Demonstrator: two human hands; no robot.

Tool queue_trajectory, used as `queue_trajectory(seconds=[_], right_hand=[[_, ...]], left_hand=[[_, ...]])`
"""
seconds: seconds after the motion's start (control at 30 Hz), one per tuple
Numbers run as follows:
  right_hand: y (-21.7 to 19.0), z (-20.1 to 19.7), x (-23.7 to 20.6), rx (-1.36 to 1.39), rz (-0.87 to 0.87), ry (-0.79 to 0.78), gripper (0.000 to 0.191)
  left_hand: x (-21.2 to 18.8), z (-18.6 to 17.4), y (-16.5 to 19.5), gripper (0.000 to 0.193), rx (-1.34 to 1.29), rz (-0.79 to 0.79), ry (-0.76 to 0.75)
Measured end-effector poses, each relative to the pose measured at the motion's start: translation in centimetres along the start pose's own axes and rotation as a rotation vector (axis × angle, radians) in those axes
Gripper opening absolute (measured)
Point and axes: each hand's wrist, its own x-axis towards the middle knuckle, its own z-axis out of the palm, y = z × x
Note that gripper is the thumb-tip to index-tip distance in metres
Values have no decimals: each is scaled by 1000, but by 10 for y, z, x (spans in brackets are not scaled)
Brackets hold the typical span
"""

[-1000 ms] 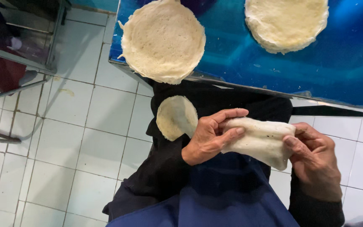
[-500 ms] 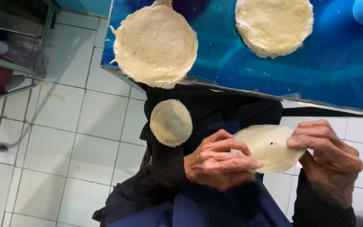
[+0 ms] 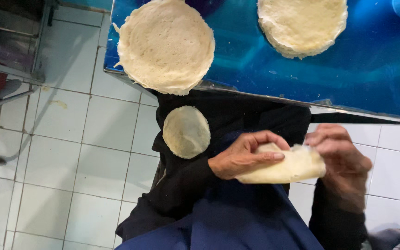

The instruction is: The person sits at a blue table and peels thin crepe sheets one at a time from a stack, folding each sheet in half and placing it onto a growing pile on the table. A red bowl with brown filling and a blue container sit on the table nearby.

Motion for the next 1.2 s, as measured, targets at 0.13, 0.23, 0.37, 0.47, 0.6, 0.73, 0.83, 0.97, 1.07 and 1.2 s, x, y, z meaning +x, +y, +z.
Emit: queue_trajectory(seconds=[0.13,0.23,0.37,0.47,0.6,0.73,0.83,0.97,1.07,1.2], right_hand=[[36,16,-21,430,287,144,62],[49,18,-26,653,411,97,76],[43,16,-17,482,364,59,79],[24,11,-10,290,340,3,69],[5,6,7,189,131,-165,56],[-4,3,24,175,102,-288,47],[-13,3,30,284,149,-243,30],[-23,-1,46,224,61,-142,21],[-28,-13,67,79,63,-142,32],[-28,-24,101,57,121,-186,41]], left_hand=[[-5,8,19,28,419,323,148],[-10,22,35,27,764,478,244],[-18,34,58,35,1159,631,174],[-20,43,71,34,1375,816,133],[-27,51,87,42,1468,827,-31],[-26,53,101,49,1571,748,-180],[-18,54,112,54,1623,739,-184],[-3,52,134,38,1311,805,-53],[11,52,154,41,1312,771,8],[33,50,175,38,1349,703,17]])
